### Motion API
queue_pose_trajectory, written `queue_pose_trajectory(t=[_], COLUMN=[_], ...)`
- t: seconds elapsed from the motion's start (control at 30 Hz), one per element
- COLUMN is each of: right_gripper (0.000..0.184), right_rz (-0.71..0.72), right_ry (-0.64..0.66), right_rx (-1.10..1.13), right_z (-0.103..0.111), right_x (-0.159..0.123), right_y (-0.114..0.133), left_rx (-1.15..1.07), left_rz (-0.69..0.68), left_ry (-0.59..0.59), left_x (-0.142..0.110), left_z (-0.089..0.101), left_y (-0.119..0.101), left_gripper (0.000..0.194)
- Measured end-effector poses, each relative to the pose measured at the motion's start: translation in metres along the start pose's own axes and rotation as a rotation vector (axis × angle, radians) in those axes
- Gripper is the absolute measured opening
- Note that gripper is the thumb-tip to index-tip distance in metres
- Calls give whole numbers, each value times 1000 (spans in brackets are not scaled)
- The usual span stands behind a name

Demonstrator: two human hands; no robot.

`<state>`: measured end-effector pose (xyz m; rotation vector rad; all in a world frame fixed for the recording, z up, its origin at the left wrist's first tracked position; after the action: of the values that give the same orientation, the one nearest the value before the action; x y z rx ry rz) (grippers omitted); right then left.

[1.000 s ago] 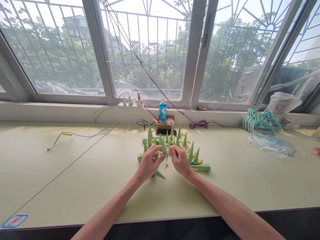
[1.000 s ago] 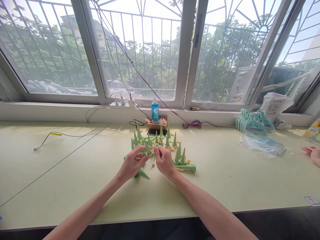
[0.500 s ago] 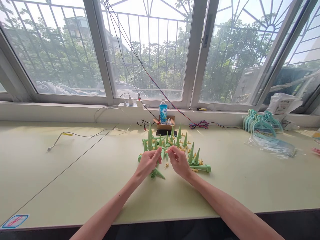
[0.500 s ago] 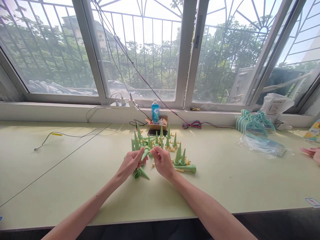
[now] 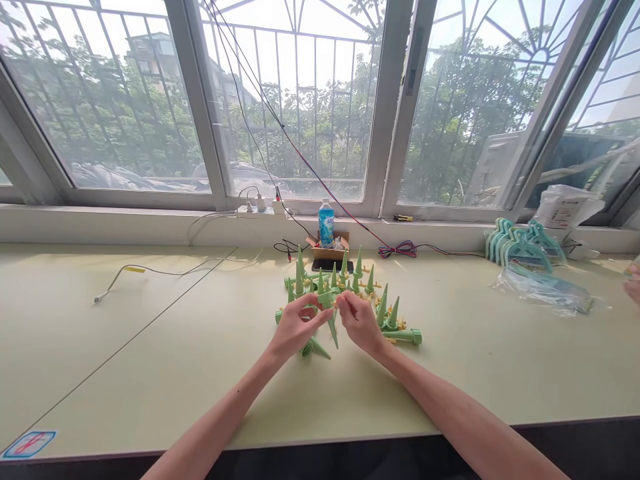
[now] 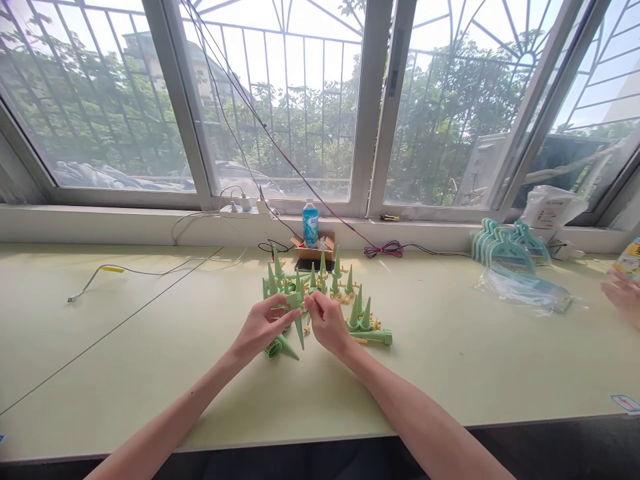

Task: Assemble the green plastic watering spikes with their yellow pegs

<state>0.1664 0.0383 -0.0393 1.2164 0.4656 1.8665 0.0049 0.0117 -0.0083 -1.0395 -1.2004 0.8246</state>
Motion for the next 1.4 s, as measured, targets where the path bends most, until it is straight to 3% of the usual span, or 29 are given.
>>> queue_pose_trajectory(t=[0.27, 0.57, 0.83, 1.27, 1.4], right_gripper=[43, 38, 36, 36, 37], right_rz=[-47, -54, 43, 6, 2], right_ry=[22, -83, -45, 18, 14], right_rx=[1, 15, -24, 9, 8], right_z=[-3, -5, -1, -3, -4], right_x=[0, -1, -3, -2, -2], right_y=[-3, -2, 5, 2, 1], left_rx=[41, -29, 5, 5, 33], left_rz=[-126, -99, 27, 130, 81], left_ry=[-10, -72, -41, -9, 33], left_x=[2, 3, 3, 3, 2], left_z=[-2, 0, -2, 1, 1], left_y=[7, 8, 5, 11, 6], left_gripper=[31, 33, 69, 64, 58])
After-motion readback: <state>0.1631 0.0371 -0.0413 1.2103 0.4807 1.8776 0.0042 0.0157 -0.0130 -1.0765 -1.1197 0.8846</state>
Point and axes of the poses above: each hand's wrist, its own x-axis towards the middle knuckle, its own z-axis out of the back of the hand, y = z × x, the point moved 1 cm from there along x, towards the middle knuckle, and after that the axes turned 15 degrees about -x, right-handed, at the moved point
